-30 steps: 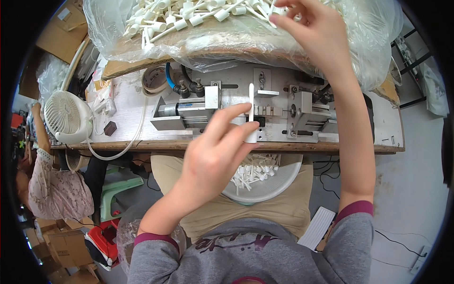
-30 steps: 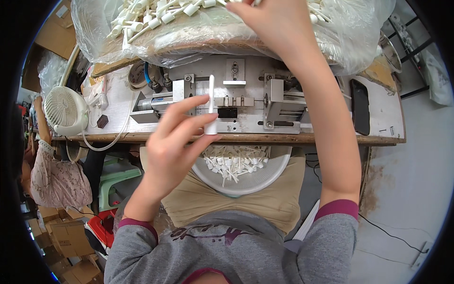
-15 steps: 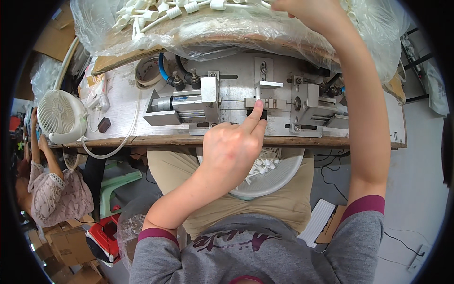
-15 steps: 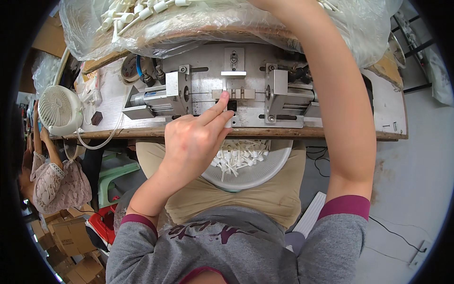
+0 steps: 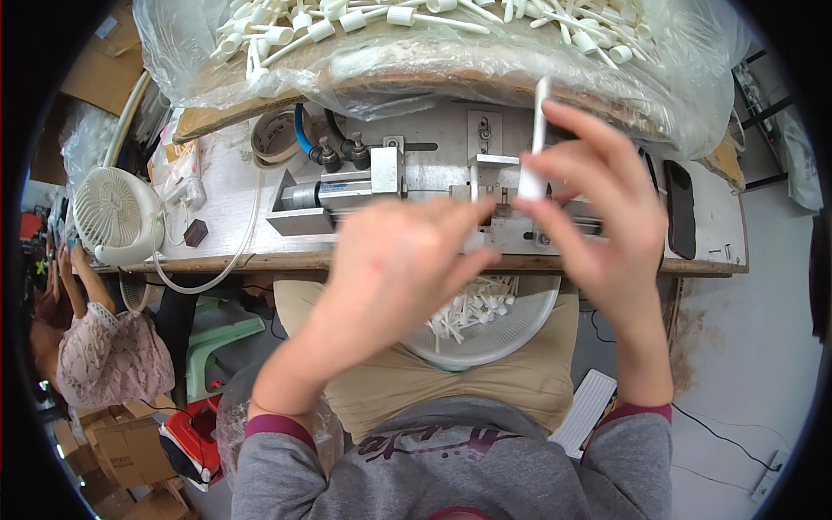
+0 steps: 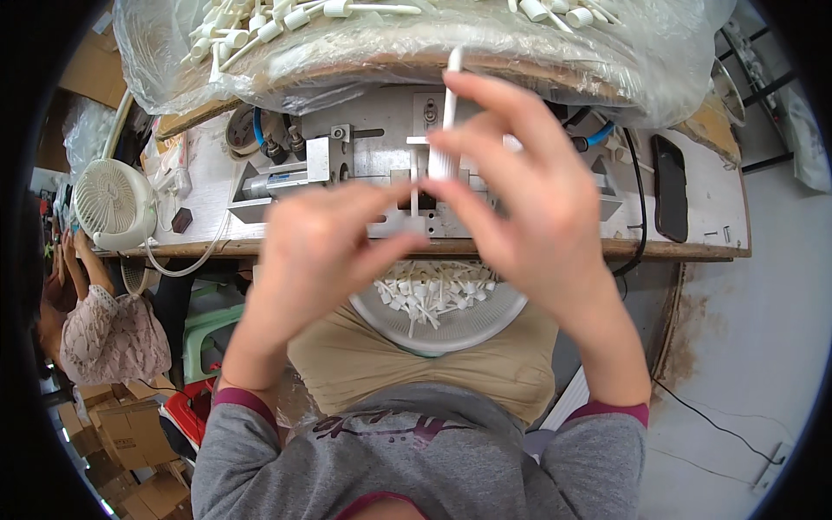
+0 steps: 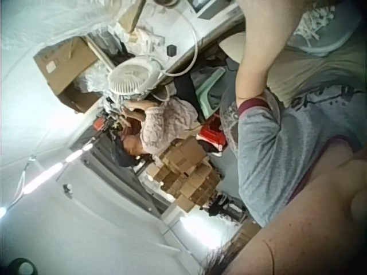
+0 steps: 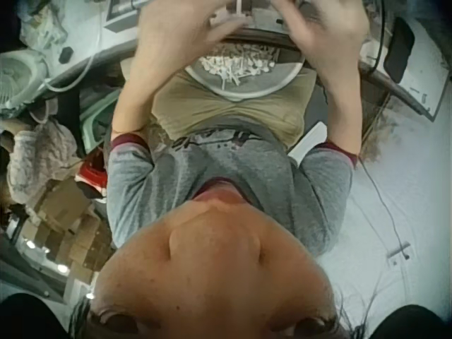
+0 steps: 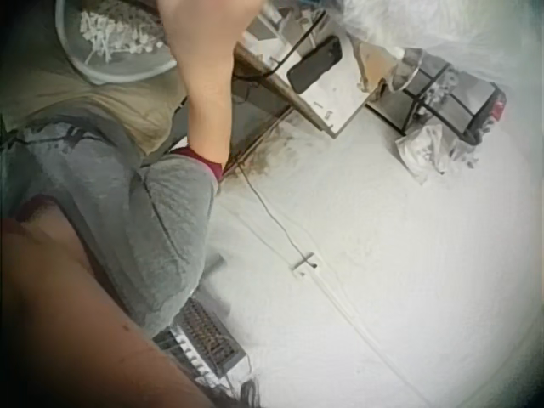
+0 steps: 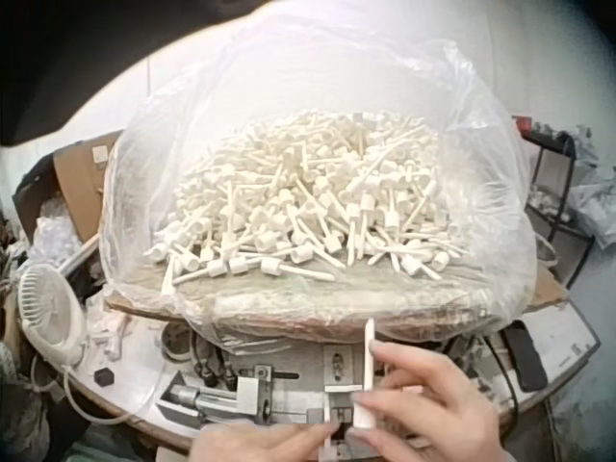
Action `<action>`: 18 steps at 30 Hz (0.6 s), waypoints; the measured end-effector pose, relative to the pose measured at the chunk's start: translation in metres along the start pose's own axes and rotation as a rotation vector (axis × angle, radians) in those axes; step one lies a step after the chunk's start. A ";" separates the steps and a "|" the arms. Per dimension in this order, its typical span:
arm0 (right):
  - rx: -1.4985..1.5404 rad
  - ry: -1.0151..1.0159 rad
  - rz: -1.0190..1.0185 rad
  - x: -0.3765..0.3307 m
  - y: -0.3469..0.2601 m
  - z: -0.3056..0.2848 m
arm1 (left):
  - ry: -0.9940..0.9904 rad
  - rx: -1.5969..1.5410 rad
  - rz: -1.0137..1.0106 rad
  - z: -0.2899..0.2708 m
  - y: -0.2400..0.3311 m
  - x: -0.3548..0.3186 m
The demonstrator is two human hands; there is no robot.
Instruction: Assembling plastic pump sprayer components using a specialized assembly machine.
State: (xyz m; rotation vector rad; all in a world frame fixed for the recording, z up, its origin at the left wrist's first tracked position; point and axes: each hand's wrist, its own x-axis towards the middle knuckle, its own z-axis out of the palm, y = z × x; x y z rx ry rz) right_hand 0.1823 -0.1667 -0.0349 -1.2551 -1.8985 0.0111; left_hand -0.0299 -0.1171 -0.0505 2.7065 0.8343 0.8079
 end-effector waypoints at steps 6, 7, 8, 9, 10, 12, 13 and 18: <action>-0.144 -0.074 -0.003 -0.054 -0.017 0.032 | 0.417 0.272 0.067 -0.049 -0.061 0.081; -0.151 -0.095 0.006 -0.057 -0.016 0.037 | 0.359 0.236 -0.022 -0.052 -0.057 0.094; -0.150 -0.114 0.010 -0.058 -0.017 0.042 | 0.327 0.200 -0.057 -0.052 -0.060 0.105; -0.148 -0.133 0.013 -0.059 -0.018 0.046 | 0.295 0.164 -0.092 -0.051 -0.064 0.116; -0.216 -0.138 0.002 -0.060 -0.018 0.050 | 0.258 0.117 -0.125 -0.048 -0.067 0.123; -0.350 -0.149 -0.021 -0.062 -0.019 0.056 | 0.147 0.217 -0.115 -0.044 -0.066 0.126; -0.352 -0.180 -0.004 -0.060 -0.019 0.057 | 0.093 0.268 -0.110 -0.043 -0.066 0.127; -0.393 -0.272 -0.026 -0.051 -0.016 0.056 | 0.047 0.265 -0.094 -0.042 -0.063 0.128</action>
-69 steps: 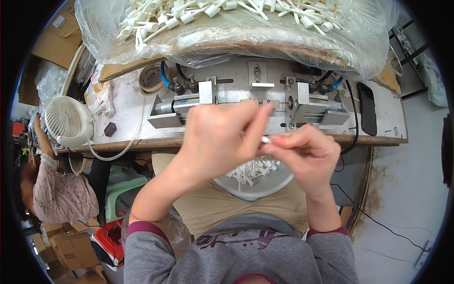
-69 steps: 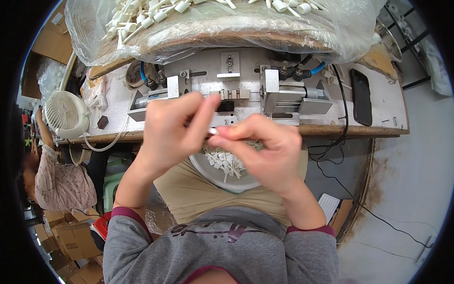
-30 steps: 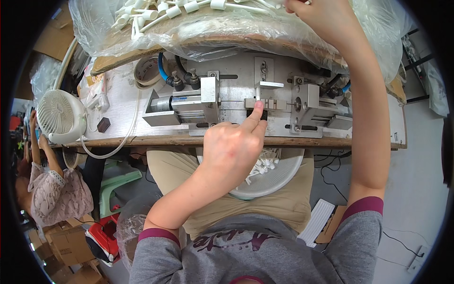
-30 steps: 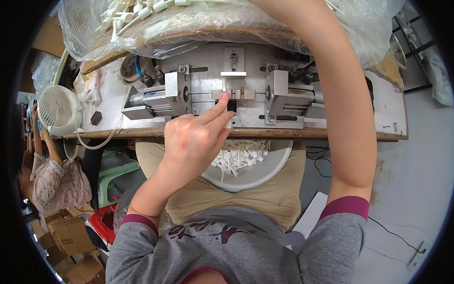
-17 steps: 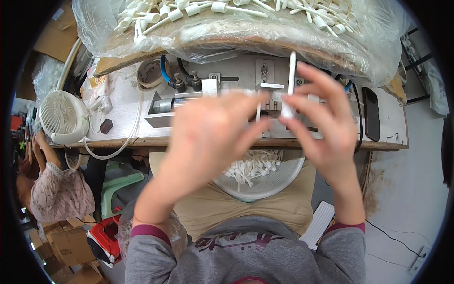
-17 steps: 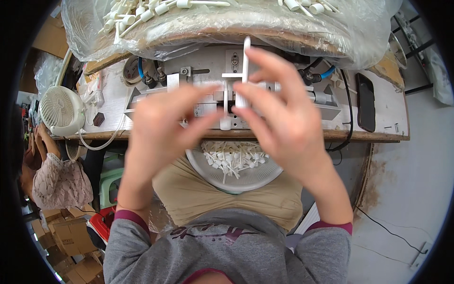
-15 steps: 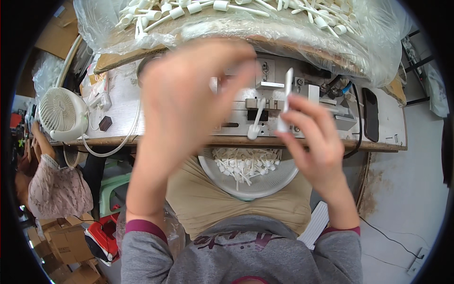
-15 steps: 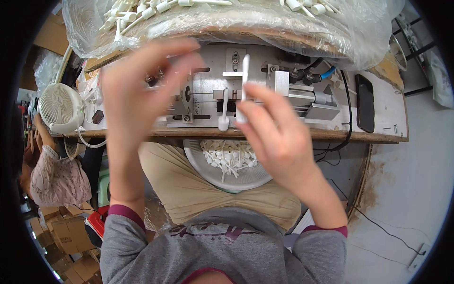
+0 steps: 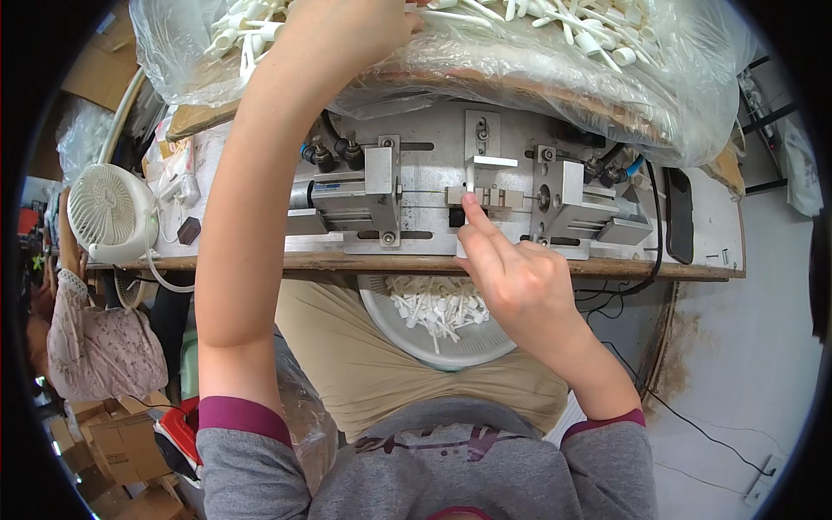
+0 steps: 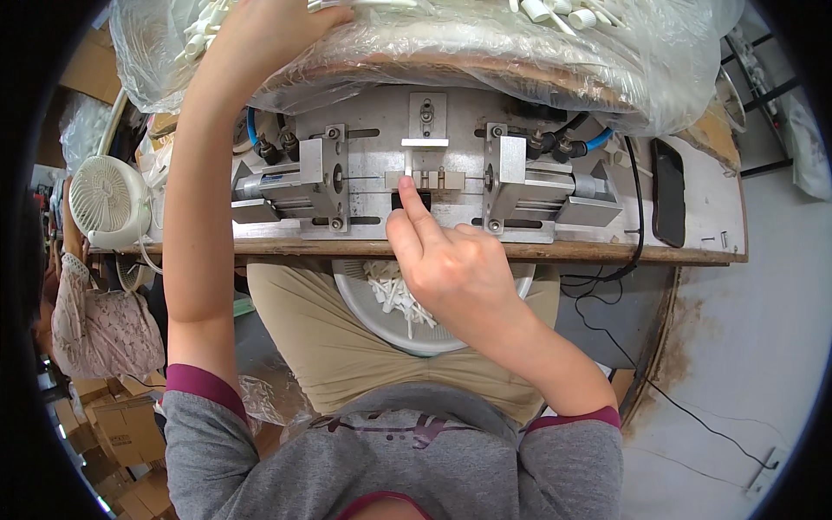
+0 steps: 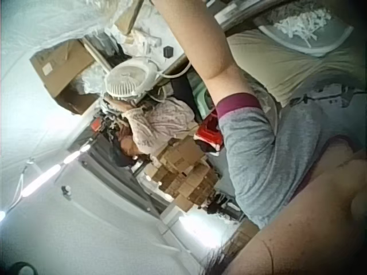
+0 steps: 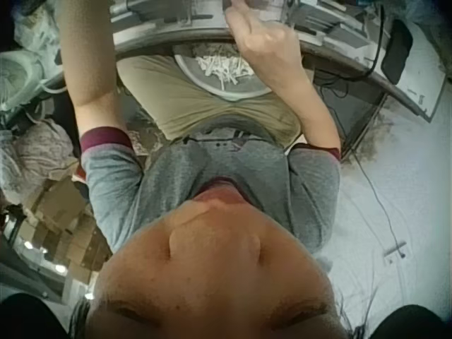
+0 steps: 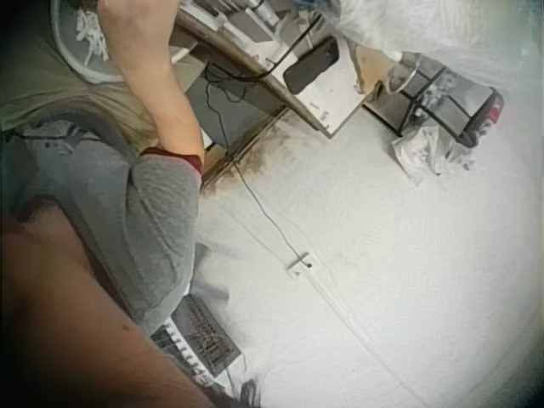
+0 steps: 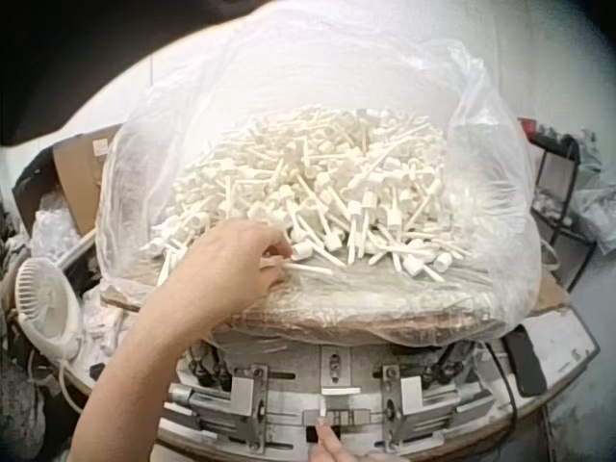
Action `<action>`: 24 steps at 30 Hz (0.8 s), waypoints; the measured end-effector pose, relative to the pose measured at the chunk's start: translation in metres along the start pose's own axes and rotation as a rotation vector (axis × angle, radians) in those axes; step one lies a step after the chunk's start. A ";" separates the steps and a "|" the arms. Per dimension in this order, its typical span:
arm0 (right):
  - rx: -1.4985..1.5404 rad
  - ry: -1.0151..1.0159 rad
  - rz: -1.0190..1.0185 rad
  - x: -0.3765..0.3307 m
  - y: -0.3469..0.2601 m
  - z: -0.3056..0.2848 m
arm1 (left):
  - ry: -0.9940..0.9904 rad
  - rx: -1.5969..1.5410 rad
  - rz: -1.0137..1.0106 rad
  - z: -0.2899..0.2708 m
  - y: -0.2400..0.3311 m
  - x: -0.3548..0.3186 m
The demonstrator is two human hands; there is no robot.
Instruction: Assembling plastic pump sprayer components using a specialized assembly machine.
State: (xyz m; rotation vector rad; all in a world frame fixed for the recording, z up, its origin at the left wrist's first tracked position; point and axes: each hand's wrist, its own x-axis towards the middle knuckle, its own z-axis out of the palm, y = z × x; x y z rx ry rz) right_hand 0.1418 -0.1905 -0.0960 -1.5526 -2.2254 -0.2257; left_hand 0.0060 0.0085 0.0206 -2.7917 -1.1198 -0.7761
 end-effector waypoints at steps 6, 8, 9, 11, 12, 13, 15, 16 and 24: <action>0.010 0.033 -0.050 0.009 -0.002 -0.004 | 0.038 -0.103 -0.065 -0.007 -0.001 0.001; -0.028 -0.006 -0.056 0.012 -0.002 -0.006 | 0.150 -0.322 -0.157 -0.012 0.016 -0.009; -0.049 -0.027 -0.054 0.012 -0.001 -0.007 | 0.189 -0.492 -0.215 -0.016 0.031 -0.017; -0.033 -0.033 -0.071 0.016 -0.003 -0.013 | 0.217 -0.591 -0.219 -0.032 0.037 -0.033; -0.033 -0.041 -0.073 0.016 -0.003 -0.015 | 0.191 -0.544 -0.155 -0.033 0.024 -0.044; 0.003 -0.066 -0.058 0.018 -0.003 -0.018 | 0.170 -0.490 -0.096 -0.033 0.018 -0.055; 0.063 -0.122 -0.008 0.020 0.003 -0.023 | 0.197 -0.710 -0.022 -0.023 0.028 -0.075; 0.172 -0.072 0.010 0.025 0.011 -0.029 | 0.204 -0.818 0.018 -0.019 0.034 -0.085; 0.152 0.367 0.176 0.185 0.096 -0.044 | -0.005 -0.321 0.025 0.026 0.076 -0.166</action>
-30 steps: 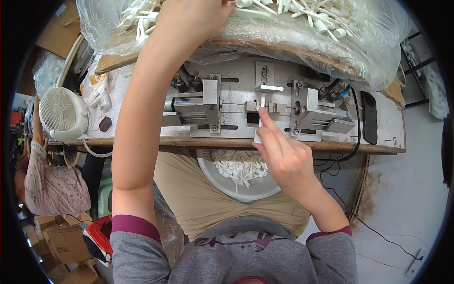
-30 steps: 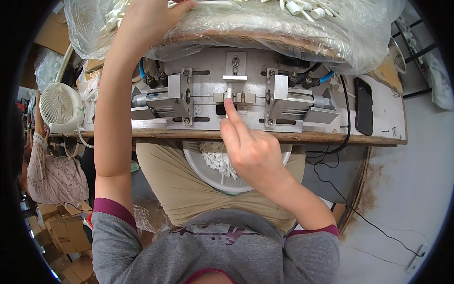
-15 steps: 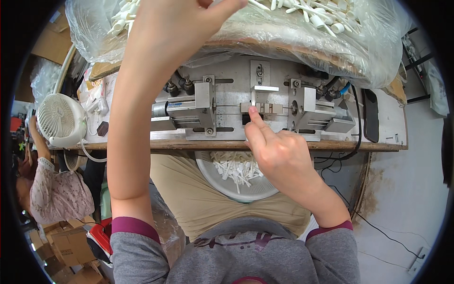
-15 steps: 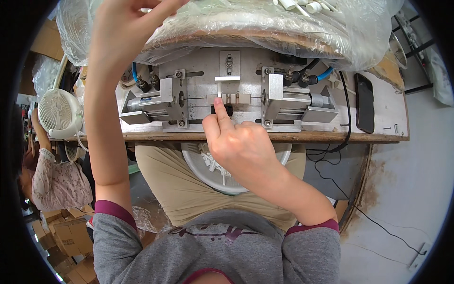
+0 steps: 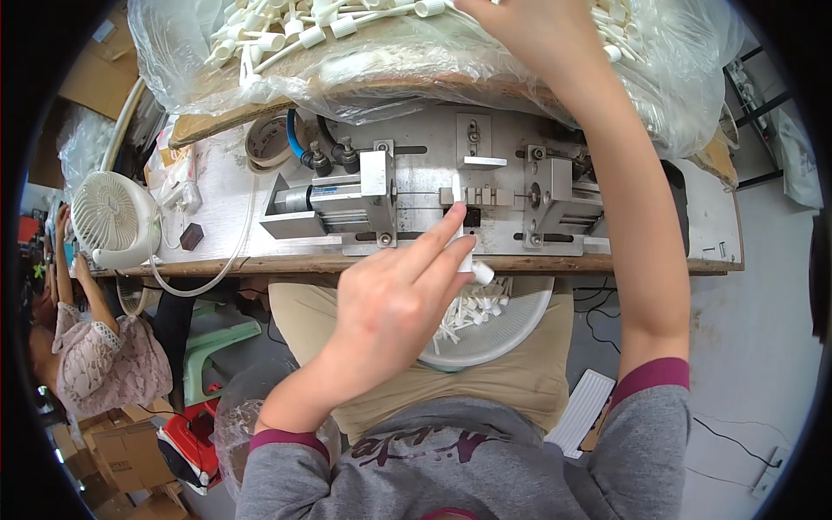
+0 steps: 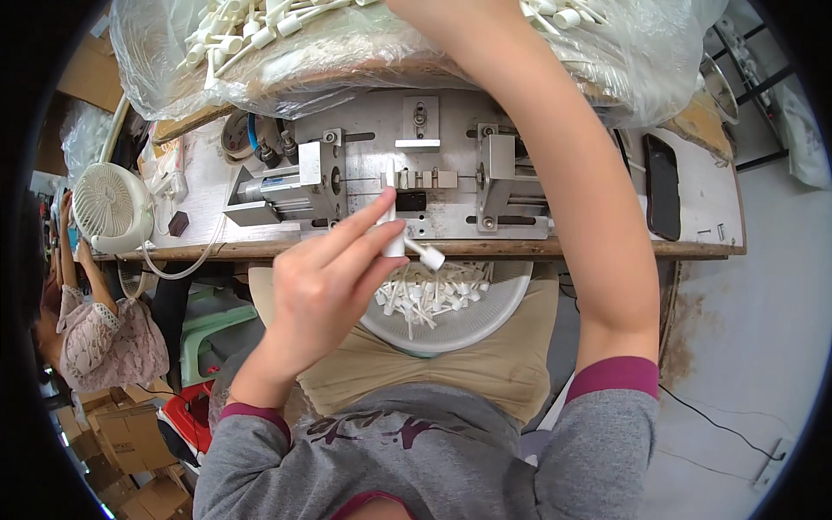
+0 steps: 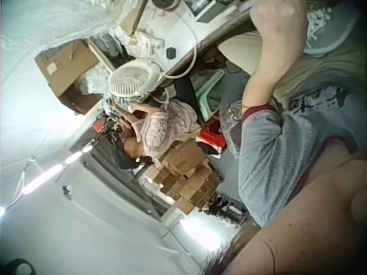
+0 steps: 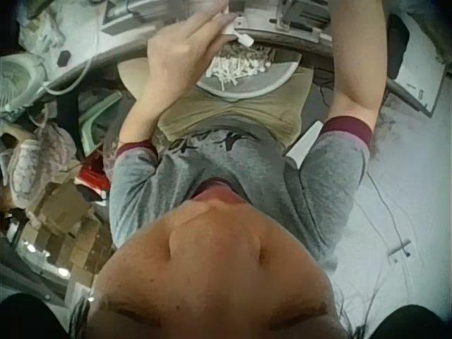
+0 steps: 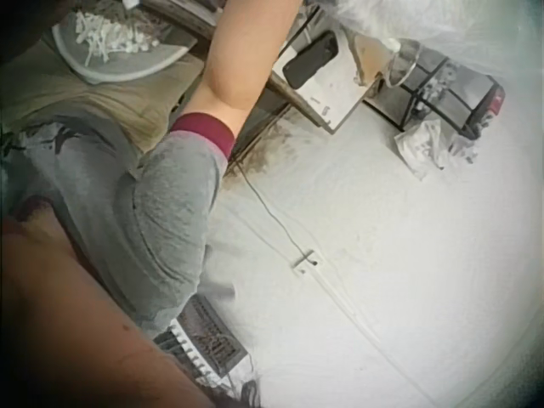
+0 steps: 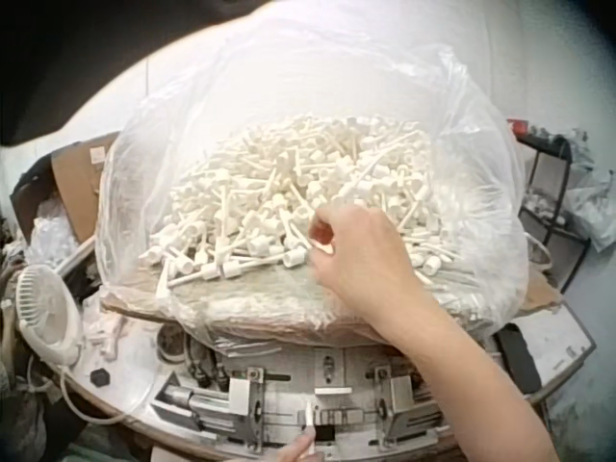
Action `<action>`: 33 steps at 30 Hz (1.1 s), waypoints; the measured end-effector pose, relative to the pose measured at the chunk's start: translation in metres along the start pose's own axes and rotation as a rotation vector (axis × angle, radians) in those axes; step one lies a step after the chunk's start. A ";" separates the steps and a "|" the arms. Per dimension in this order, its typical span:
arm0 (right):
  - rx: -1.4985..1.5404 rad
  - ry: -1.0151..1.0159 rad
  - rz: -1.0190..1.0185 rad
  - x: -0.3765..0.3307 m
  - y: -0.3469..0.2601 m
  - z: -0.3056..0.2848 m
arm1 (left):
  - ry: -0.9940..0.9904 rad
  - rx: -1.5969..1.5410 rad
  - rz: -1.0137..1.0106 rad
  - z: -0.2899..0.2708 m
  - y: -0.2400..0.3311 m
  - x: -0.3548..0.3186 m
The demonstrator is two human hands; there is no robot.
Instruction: Assembling plastic pump sprayer components using a specialized assembly machine.
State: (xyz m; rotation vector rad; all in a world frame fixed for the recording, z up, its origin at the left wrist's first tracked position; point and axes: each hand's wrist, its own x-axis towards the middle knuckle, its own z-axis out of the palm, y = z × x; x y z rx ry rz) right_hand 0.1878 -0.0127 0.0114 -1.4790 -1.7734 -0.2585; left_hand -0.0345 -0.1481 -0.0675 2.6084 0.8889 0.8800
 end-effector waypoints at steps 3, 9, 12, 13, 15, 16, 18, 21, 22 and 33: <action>-0.213 -0.109 0.006 0.019 0.016 0.022 | -0.021 0.092 0.040 0.025 -0.003 -0.002; -0.197 -0.204 0.025 0.004 0.000 -0.001 | -0.040 0.159 0.027 0.029 -0.012 0.006; -0.116 -0.154 0.037 -0.011 -0.002 -0.029 | -0.073 0.162 0.024 0.030 -0.012 0.009; 0.082 -0.191 0.063 -0.018 -0.015 -0.037 | -0.092 0.180 0.008 0.026 -0.011 0.008; 0.361 -0.217 0.123 -0.040 -0.035 -0.062 | -0.100 0.174 0.031 0.025 -0.010 0.012; 0.478 -0.208 0.142 -0.049 -0.041 -0.068 | -0.094 0.175 0.045 0.023 -0.010 0.013; 0.584 -0.117 0.169 -0.079 -0.032 -0.057 | -0.112 0.131 0.059 0.016 -0.013 0.016; 0.631 -0.122 0.086 -0.126 -0.034 -0.055 | -0.150 -0.027 -0.008 -0.015 -0.017 0.036; 0.577 -0.117 0.122 -0.143 -0.038 -0.057 | -0.009 -0.015 0.058 -0.022 -0.023 0.050; -0.153 -0.273 -0.199 -0.198 -0.071 -0.018 | 0.063 0.412 0.030 -0.023 -0.079 0.195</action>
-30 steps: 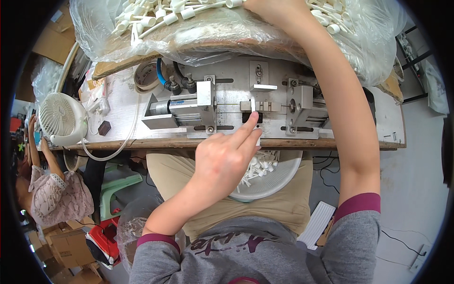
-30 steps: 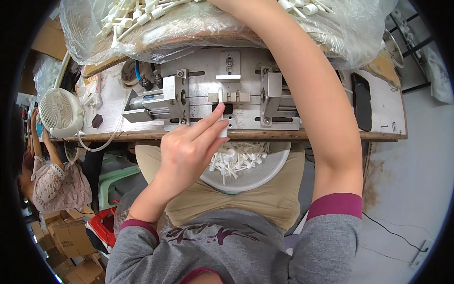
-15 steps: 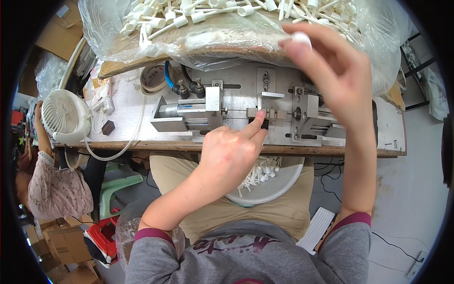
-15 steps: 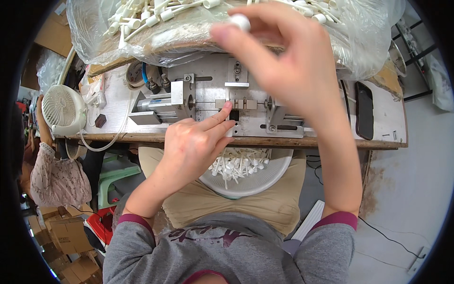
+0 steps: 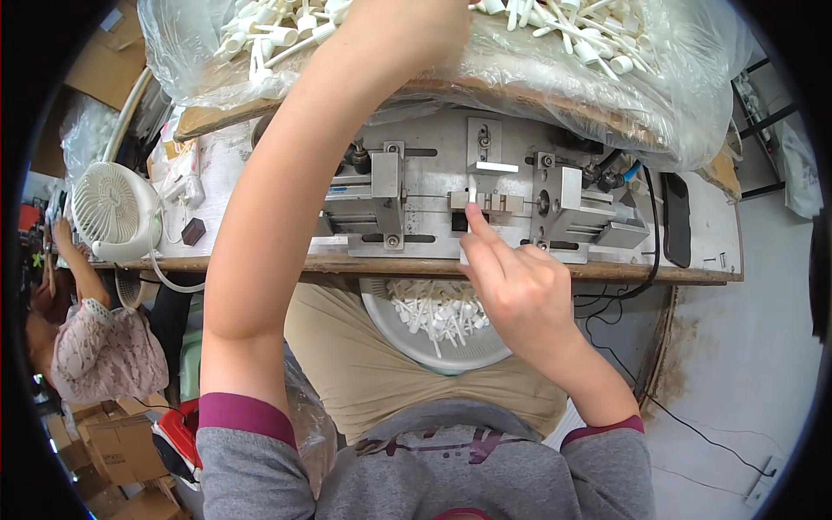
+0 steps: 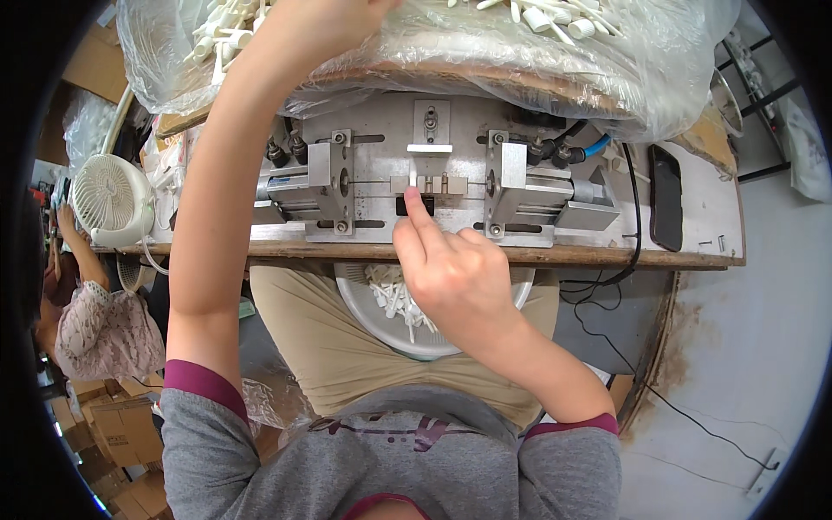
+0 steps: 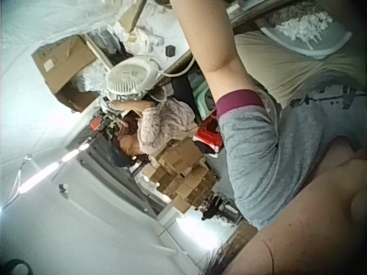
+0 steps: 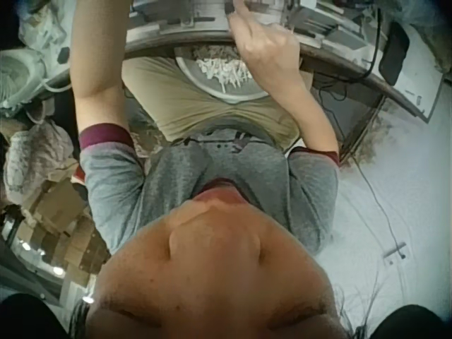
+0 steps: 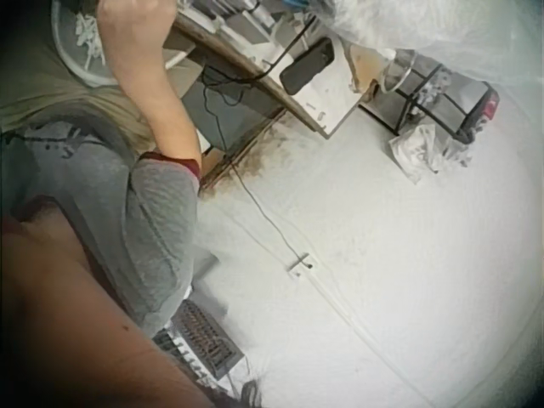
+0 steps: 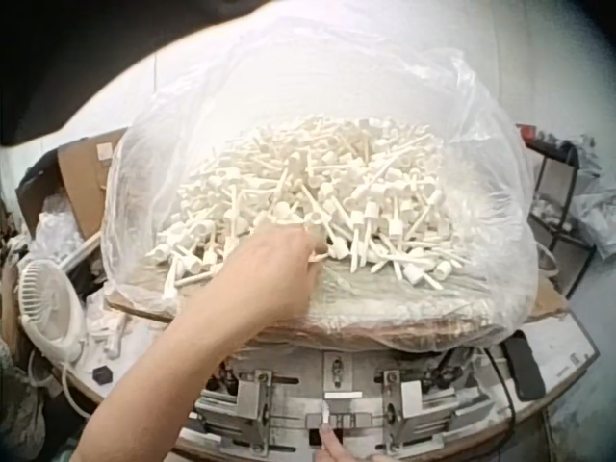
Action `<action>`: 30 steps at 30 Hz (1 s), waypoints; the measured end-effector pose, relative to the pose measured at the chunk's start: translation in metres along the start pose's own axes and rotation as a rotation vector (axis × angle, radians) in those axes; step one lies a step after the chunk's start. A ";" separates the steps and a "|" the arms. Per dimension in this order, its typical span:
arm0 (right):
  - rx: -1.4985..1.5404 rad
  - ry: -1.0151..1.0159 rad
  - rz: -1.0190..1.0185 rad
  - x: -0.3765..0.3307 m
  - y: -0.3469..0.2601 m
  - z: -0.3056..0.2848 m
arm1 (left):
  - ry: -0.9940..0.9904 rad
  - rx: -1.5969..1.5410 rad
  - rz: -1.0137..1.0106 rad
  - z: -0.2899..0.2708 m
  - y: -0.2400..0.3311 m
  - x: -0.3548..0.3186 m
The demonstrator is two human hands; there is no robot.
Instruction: Assembling plastic pump sprayer components using a specialized assembly machine.
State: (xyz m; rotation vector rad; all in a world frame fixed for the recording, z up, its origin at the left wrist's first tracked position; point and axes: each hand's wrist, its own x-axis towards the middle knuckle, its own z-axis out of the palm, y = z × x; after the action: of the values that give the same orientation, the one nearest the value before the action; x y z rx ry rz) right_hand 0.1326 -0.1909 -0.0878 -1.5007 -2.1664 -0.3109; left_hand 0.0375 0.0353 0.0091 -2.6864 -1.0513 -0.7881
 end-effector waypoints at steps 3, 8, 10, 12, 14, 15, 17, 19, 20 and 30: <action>0.016 0.004 -0.010 0.005 0.004 0.004 | -0.145 -0.158 -0.065 0.002 -0.001 0.002; -0.066 -0.167 0.034 0.007 0.002 -0.001 | -0.307 -0.531 -0.509 -0.058 0.046 -0.004; -0.072 -0.173 0.006 0.011 0.001 -0.007 | -0.250 -0.614 -0.490 -0.067 0.050 -0.021; -0.024 -0.138 -0.027 0.016 0.003 -0.012 | -0.007 -0.690 -0.123 -0.044 0.016 -0.062; 0.230 -0.223 0.050 0.027 0.015 -0.030 | 0.028 -0.795 -0.141 -0.052 0.020 -0.087; 0.359 -0.268 0.087 0.035 0.022 -0.036 | 0.073 -0.830 -0.143 -0.053 0.023 -0.100; 0.451 0.085 0.091 0.065 0.038 -0.034 | 0.096 -0.723 -0.059 -0.051 0.028 -0.124; 0.411 0.198 0.169 0.113 0.046 -0.051 | 0.072 -0.628 -0.072 -0.052 0.041 -0.147; 0.365 0.328 0.069 0.136 0.062 -0.043 | 0.064 -0.607 -0.046 -0.051 0.048 -0.154; -0.209 -0.009 -0.197 0.248 0.101 0.016 | -0.063 -0.387 -0.013 -0.005 0.087 -0.191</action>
State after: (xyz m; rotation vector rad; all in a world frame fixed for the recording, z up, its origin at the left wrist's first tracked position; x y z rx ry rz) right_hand 0.1520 0.0558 0.0162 -1.3978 -2.3534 -0.6157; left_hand -0.0245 -0.1436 -0.0826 -3.0423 -1.0209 -1.0079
